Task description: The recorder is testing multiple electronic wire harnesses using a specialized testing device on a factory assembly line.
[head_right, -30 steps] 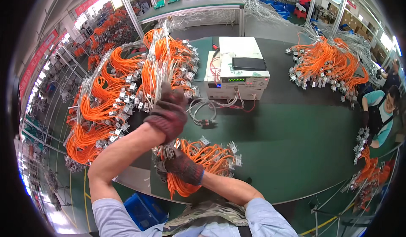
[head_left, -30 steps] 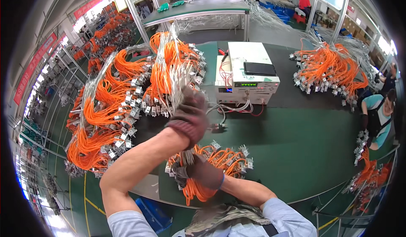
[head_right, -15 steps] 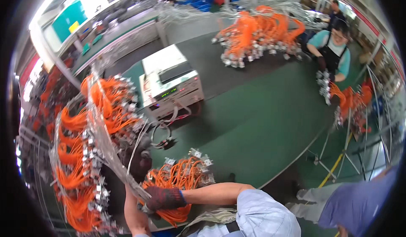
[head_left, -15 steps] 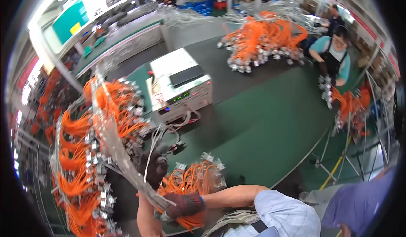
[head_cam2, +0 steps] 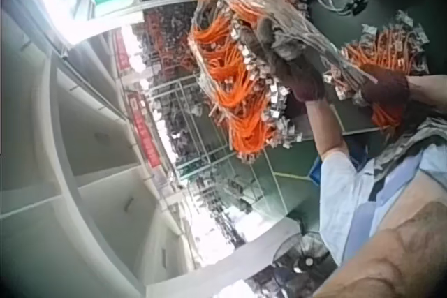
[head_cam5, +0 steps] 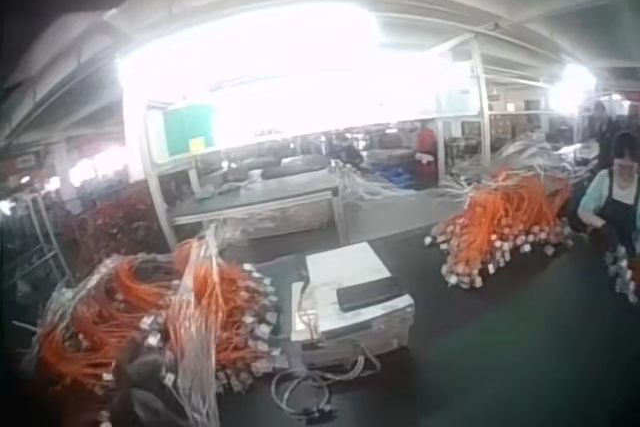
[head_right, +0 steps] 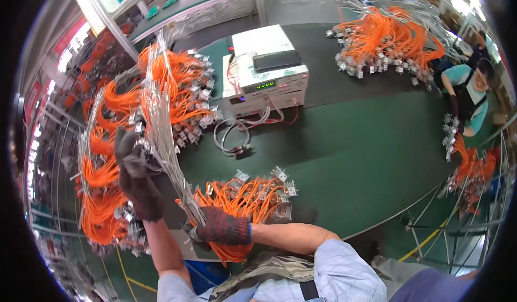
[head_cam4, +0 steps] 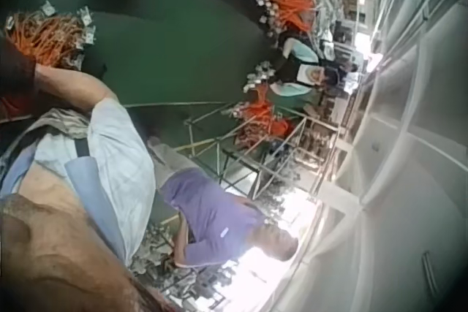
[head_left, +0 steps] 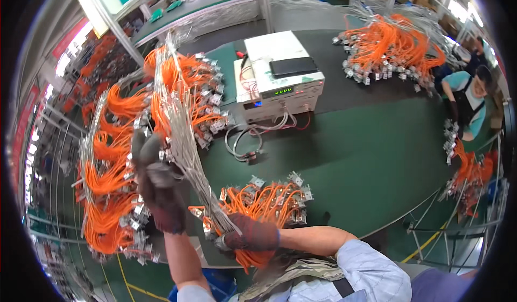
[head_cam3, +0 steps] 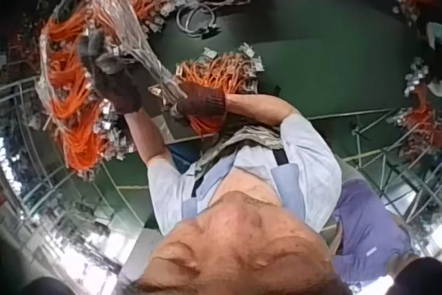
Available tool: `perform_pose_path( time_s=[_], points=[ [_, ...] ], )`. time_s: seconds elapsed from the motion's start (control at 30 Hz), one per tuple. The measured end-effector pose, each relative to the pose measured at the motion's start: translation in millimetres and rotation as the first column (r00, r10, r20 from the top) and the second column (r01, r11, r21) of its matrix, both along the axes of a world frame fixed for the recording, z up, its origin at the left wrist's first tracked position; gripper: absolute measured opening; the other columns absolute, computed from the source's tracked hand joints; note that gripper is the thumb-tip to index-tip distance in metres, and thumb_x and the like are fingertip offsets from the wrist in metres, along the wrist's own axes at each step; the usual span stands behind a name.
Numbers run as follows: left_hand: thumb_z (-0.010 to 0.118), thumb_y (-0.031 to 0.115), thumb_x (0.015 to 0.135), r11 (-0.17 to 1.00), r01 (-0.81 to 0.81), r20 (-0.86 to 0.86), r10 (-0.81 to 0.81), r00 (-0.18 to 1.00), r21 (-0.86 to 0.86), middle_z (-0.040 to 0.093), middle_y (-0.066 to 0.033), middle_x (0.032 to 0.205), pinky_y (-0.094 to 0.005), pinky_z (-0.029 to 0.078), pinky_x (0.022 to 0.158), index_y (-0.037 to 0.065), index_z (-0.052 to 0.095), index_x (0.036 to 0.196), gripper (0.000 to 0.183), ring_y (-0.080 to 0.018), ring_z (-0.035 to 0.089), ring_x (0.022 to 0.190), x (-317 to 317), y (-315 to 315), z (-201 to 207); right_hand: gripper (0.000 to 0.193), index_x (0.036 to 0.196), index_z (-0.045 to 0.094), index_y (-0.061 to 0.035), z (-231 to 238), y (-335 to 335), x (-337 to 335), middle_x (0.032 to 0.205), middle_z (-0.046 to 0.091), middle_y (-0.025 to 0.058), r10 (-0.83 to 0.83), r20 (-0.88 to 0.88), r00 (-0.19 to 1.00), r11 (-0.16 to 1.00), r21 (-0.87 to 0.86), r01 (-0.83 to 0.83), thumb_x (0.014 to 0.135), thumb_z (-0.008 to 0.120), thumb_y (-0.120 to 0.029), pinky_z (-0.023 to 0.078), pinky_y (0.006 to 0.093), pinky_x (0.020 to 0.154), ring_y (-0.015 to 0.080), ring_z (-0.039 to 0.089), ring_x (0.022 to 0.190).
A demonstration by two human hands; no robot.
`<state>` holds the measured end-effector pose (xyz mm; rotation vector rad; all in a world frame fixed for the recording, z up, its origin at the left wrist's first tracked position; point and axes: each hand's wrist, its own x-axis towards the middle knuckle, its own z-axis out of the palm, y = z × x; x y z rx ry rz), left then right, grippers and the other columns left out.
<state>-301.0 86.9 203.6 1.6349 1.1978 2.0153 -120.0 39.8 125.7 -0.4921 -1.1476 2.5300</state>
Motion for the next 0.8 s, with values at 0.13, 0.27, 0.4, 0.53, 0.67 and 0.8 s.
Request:
perform_pose_path(
  time_s=[0.13, 0.27, 0.4, 0.53, 0.67, 0.8],
  points=[
    [0.068, 0.021, 0.094, 0.884, -0.466, -0.998, -0.063, -0.022, -0.046, 0.042, -0.0228, 0.168, -0.0583, 0.043, 0.118, 0.007, 0.072, 0.136, 0.044, -0.0434, 0.044, 0.152, 28, 33, 23, 0.020, 0.100, 0.065, 0.0007, 4, -10, -9, 0.073, 0.065, 0.0097, -0.120, 0.091, 0.989, 0.963, 0.253, 0.093, 0.084, 0.071, -0.010, 0.054, 0.0399, 0.057, 0.0202, 0.065, 0.062],
    [0.066, 0.033, 0.092, 0.762, -0.645, -0.849, -0.382, -0.366, -0.065, 0.035, -0.0155, 0.172, -0.0829, 0.036, 0.103, 0.010, 0.056, 0.149, 0.062, -0.0403, 0.035, 0.157, 37, 88, 35, 0.023, 0.106, 0.063, 0.0001, 10, -6, -6, 0.073, 0.064, 0.0088, -0.068, 0.046, 0.997, 0.998, -0.013, 0.068, 0.086, 0.070, -0.008, 0.053, 0.0375, 0.057, 0.0209, 0.064, 0.062],
    [0.088, 0.023, 0.081, 0.982, -0.019, -0.830, 0.169, 0.531, 0.188, 0.062, -0.0223, 0.145, -0.0526, 0.054, 0.103, 0.008, 0.057, 0.145, 0.072, -0.0397, 0.063, 0.132, 72, 106, 86, 0.026, 0.112, 0.062, 0.0014, 31, 19, 47, 0.076, 0.063, 0.0102, -0.255, -0.142, 0.957, 0.957, -0.179, 0.229, 0.092, 0.073, -0.011, 0.050, 0.0361, 0.055, 0.0200, 0.062, 0.060],
    [0.079, 0.016, 0.094, 0.972, 0.231, -0.169, -0.236, 0.957, -0.054, 0.062, -0.0182, 0.143, -0.0427, 0.057, 0.101, 0.003, 0.054, 0.150, 0.063, -0.0250, 0.064, 0.129, 65, 64, 69, 0.027, 0.118, 0.061, -0.0022, 65, 28, 95, 0.083, 0.067, 0.0145, -0.420, -0.396, 0.817, 0.890, -0.355, 0.285, 0.099, 0.067, -0.020, 0.058, 0.0499, 0.076, 0.0309, 0.068, 0.071],
    [0.065, 0.024, 0.107, 0.924, 0.174, -0.154, -0.238, 0.959, -0.341, 0.068, -0.0107, 0.131, -0.0348, 0.059, 0.095, 0.004, 0.056, 0.149, 0.047, -0.0177, 0.069, 0.109, 56, 14, 12, 0.026, 0.116, 0.066, -0.0098, 79, 43, 116, 0.079, 0.062, 0.0012, -0.606, -0.507, 0.613, 0.794, -0.343, 0.501, 0.102, 0.062, -0.032, 0.045, 0.0409, 0.078, 0.0208, 0.058, 0.073],
    [0.069, 0.015, 0.103, 0.961, -0.028, -0.433, -0.097, 0.896, -0.274, 0.068, -0.0057, 0.109, -0.0332, 0.058, 0.079, 0.001, 0.066, 0.130, 0.031, -0.0138, 0.065, 0.093, 78, -54, -72, 0.025, 0.100, 0.070, -0.0124, 58, 65, 150, 0.072, 0.066, -0.0030, -0.788, -0.429, 0.441, 0.586, -0.306, 0.750, 0.107, 0.059, -0.034, 0.050, 0.0417, 0.081, 0.0177, 0.059, 0.066]
  ],
)
